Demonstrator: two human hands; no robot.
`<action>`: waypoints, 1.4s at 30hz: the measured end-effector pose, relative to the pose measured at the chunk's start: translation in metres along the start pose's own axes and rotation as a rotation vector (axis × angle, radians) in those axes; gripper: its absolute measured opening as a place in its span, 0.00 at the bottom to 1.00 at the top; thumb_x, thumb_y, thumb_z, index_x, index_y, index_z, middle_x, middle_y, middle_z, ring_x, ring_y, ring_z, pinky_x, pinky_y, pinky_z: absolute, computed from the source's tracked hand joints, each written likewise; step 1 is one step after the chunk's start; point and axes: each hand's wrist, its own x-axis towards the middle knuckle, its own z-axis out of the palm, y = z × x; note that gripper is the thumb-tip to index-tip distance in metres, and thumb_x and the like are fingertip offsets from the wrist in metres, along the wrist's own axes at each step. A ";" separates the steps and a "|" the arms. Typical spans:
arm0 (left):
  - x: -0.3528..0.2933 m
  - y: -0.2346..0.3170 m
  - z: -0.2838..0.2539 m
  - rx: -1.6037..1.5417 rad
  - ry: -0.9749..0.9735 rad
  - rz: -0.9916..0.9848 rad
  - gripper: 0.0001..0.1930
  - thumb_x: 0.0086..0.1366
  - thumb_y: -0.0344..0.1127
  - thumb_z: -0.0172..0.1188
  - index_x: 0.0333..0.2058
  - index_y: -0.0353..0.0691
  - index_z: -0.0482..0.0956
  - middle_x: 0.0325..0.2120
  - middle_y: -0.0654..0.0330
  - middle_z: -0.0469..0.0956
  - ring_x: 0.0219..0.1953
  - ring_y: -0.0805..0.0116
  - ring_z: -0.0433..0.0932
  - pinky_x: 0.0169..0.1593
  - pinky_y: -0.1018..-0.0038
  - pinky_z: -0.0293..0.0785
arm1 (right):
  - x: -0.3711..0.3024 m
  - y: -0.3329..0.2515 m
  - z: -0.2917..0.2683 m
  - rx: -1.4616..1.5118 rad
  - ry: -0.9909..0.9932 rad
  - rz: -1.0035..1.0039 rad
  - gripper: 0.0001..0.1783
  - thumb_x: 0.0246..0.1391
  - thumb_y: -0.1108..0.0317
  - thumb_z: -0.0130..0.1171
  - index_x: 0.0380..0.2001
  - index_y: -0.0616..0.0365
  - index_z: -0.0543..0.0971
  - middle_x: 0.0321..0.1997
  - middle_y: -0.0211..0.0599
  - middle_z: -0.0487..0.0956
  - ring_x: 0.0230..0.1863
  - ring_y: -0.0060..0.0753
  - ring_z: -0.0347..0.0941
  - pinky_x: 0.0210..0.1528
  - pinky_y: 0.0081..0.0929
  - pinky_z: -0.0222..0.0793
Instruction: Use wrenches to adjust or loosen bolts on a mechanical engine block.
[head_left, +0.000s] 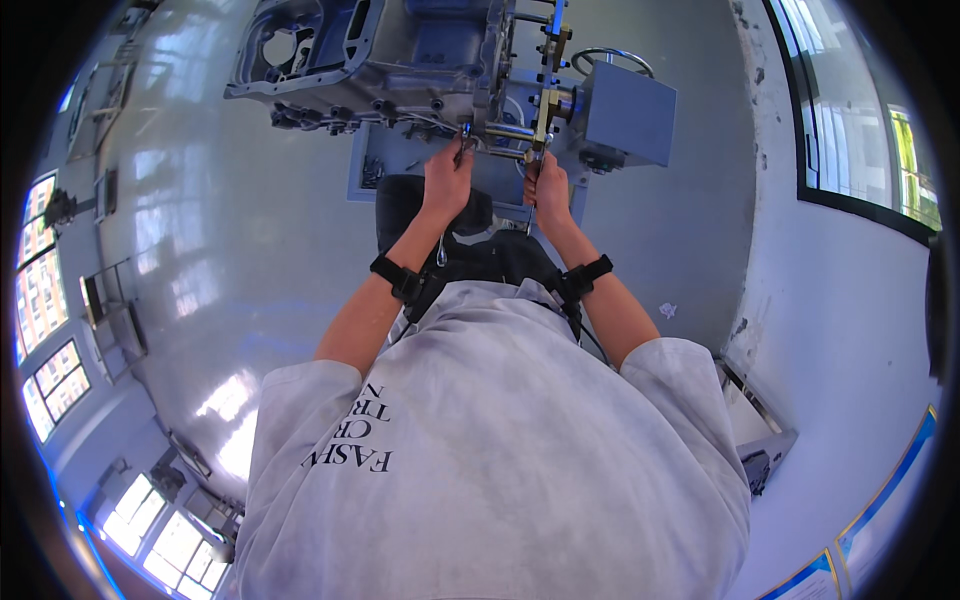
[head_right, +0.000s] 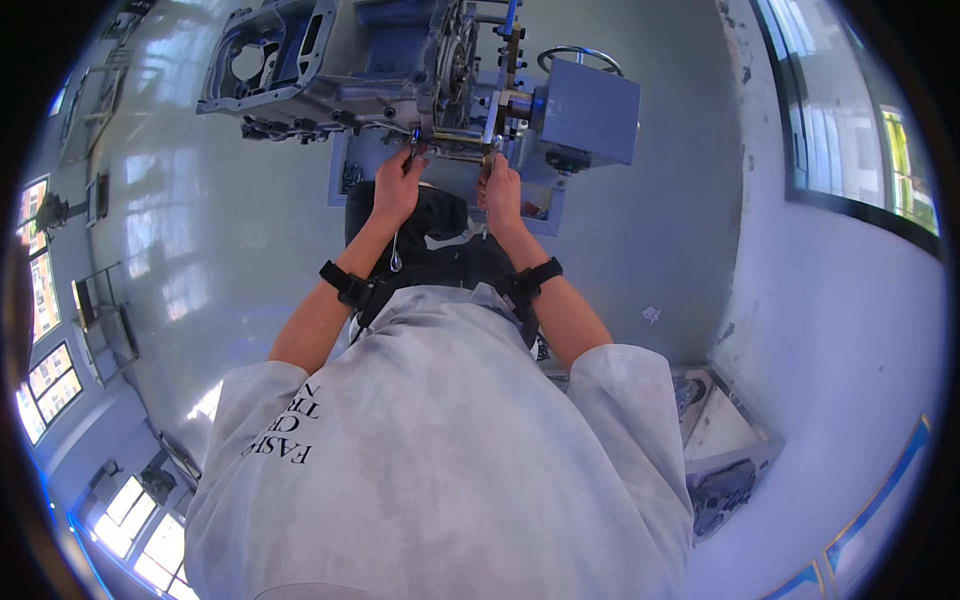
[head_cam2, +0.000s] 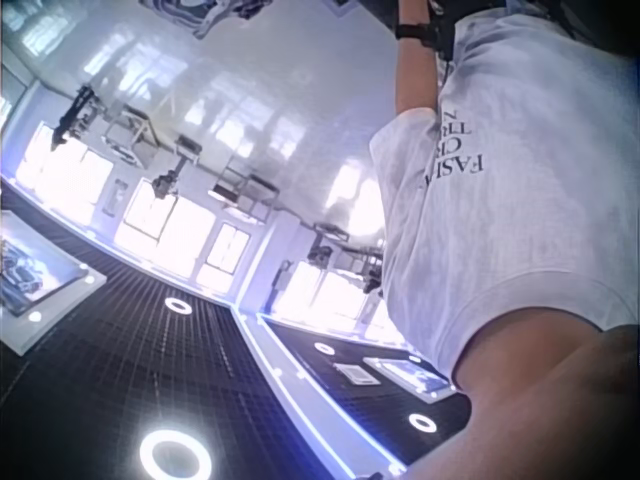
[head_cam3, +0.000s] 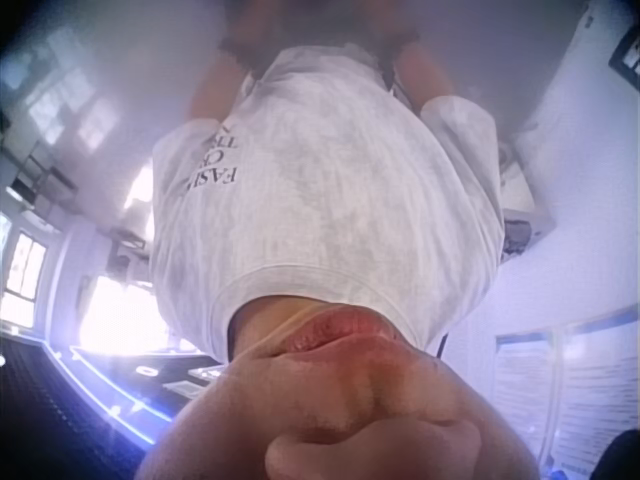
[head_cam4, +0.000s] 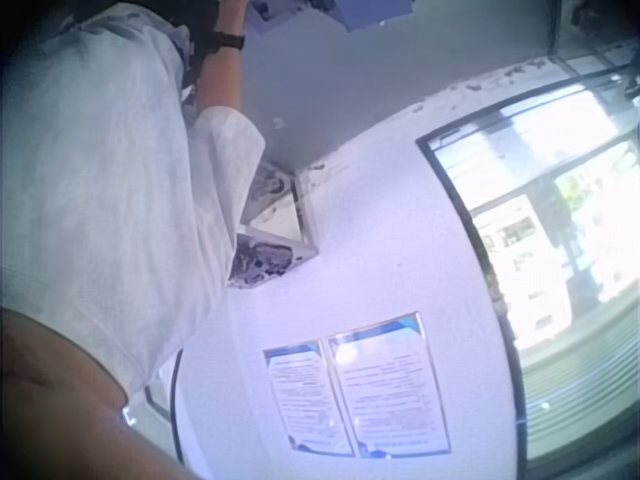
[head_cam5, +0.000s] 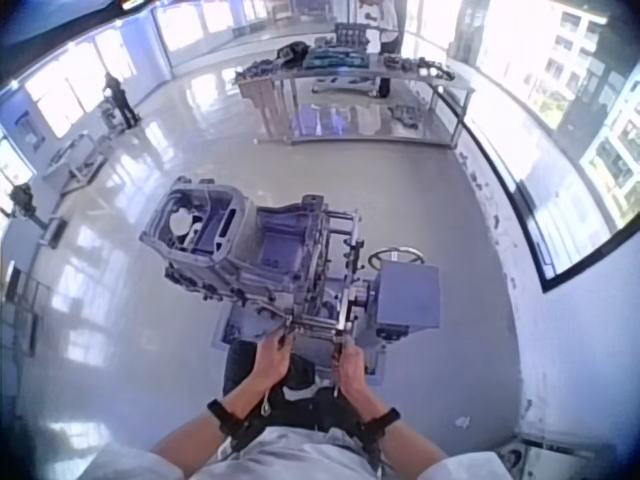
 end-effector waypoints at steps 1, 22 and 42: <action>0.000 0.000 0.000 -0.006 -0.005 -0.002 0.13 0.60 0.30 0.47 0.42 0.31 0.72 0.29 0.53 0.77 0.35 0.68 0.77 0.38 0.77 0.68 | 0.000 0.000 -0.001 0.003 -0.006 -0.003 0.23 0.55 0.51 0.35 0.10 0.50 0.57 0.08 0.21 0.51 0.09 0.16 0.43 0.12 0.19 0.39; 0.004 -0.006 0.005 -0.218 -0.055 -0.068 0.07 0.61 0.31 0.47 0.33 0.33 0.70 0.15 0.65 0.67 0.14 0.78 0.65 0.18 0.80 0.63 | -0.003 -0.002 -0.012 -0.101 0.020 -0.049 0.22 0.56 0.51 0.39 0.14 0.53 0.62 0.11 0.23 0.58 0.10 0.15 0.49 0.12 0.17 0.43; 0.002 -0.006 0.011 -0.072 0.096 0.050 0.17 0.58 0.30 0.48 0.46 0.34 0.68 0.15 0.50 0.69 0.18 0.59 0.72 0.25 0.69 0.66 | -0.006 -0.014 -0.006 -0.117 0.005 0.116 0.18 0.53 0.54 0.36 0.14 0.49 0.58 0.09 0.19 0.52 0.09 0.16 0.45 0.11 0.21 0.38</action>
